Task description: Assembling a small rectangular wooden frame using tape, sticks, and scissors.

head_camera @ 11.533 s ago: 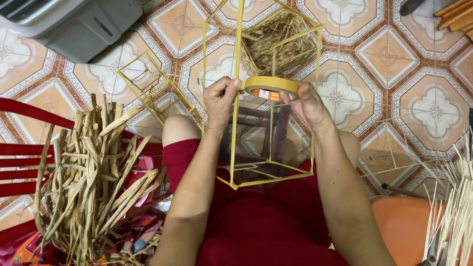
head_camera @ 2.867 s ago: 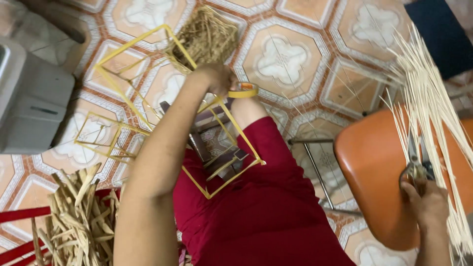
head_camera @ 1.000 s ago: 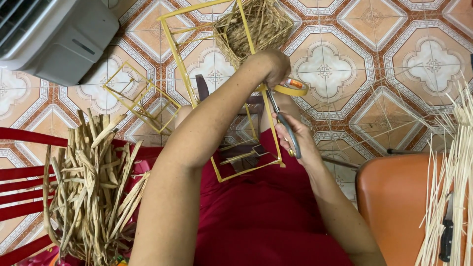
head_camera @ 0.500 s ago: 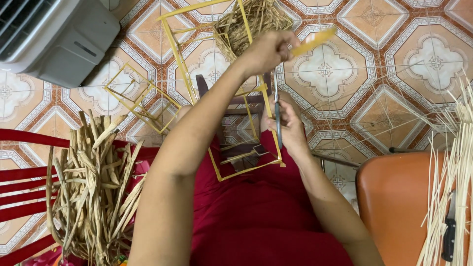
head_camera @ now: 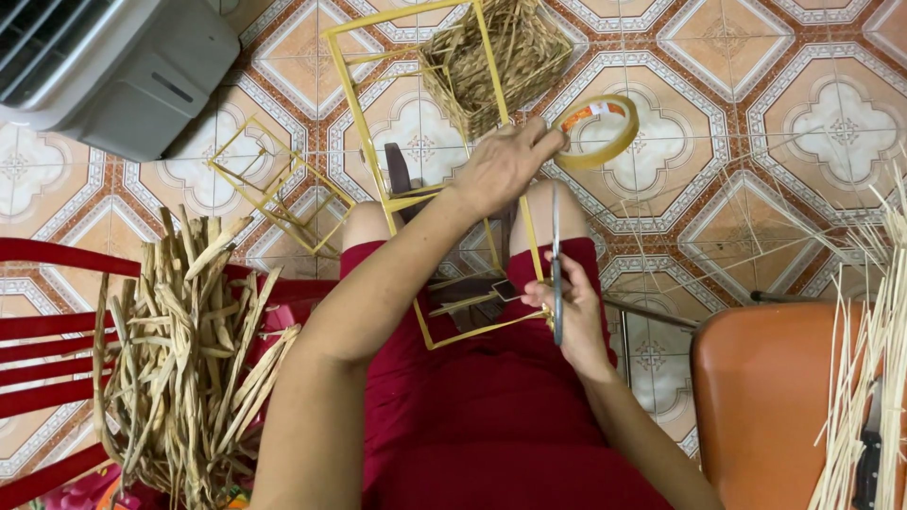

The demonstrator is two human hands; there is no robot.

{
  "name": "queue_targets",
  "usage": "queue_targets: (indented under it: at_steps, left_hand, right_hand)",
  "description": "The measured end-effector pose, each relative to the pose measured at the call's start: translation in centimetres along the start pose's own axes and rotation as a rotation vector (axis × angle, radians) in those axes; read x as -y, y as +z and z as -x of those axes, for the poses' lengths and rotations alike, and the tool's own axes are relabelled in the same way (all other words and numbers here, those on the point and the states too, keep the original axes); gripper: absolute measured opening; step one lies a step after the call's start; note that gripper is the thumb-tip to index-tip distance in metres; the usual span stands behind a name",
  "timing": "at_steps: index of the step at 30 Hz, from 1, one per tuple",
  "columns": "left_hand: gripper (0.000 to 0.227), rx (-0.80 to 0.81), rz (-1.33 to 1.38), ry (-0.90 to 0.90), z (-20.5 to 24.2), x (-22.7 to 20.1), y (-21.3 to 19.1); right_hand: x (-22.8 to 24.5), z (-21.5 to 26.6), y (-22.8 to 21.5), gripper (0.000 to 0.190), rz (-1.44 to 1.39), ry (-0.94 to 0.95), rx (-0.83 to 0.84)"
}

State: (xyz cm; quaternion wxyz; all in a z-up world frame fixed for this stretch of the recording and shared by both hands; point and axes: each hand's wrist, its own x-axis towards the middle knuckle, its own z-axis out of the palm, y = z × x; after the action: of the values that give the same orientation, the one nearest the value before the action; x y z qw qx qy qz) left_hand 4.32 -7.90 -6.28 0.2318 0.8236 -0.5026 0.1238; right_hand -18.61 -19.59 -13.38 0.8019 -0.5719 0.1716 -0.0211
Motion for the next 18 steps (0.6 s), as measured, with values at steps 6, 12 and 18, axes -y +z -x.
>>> queue_targets:
  at_steps: [6,12,18]
  left_hand:
    - [0.038,0.067,-0.089,-0.026,-0.5,-0.2,3.0]
    - [0.024,-0.408,0.268,-0.114,-0.9,-2.4,-2.5]
    - [0.031,-0.553,0.731,-0.319,6.4,-7.4,-10.9]
  right_hand:
    - [-1.4,0.8,-0.6,0.055,-0.002,-0.041,-0.067]
    - [-0.2,-0.5,0.3,0.060,-0.198,-0.151,-0.006]
    - [3.1,-4.3,2.3,0.058,-0.180,-0.115,0.001]
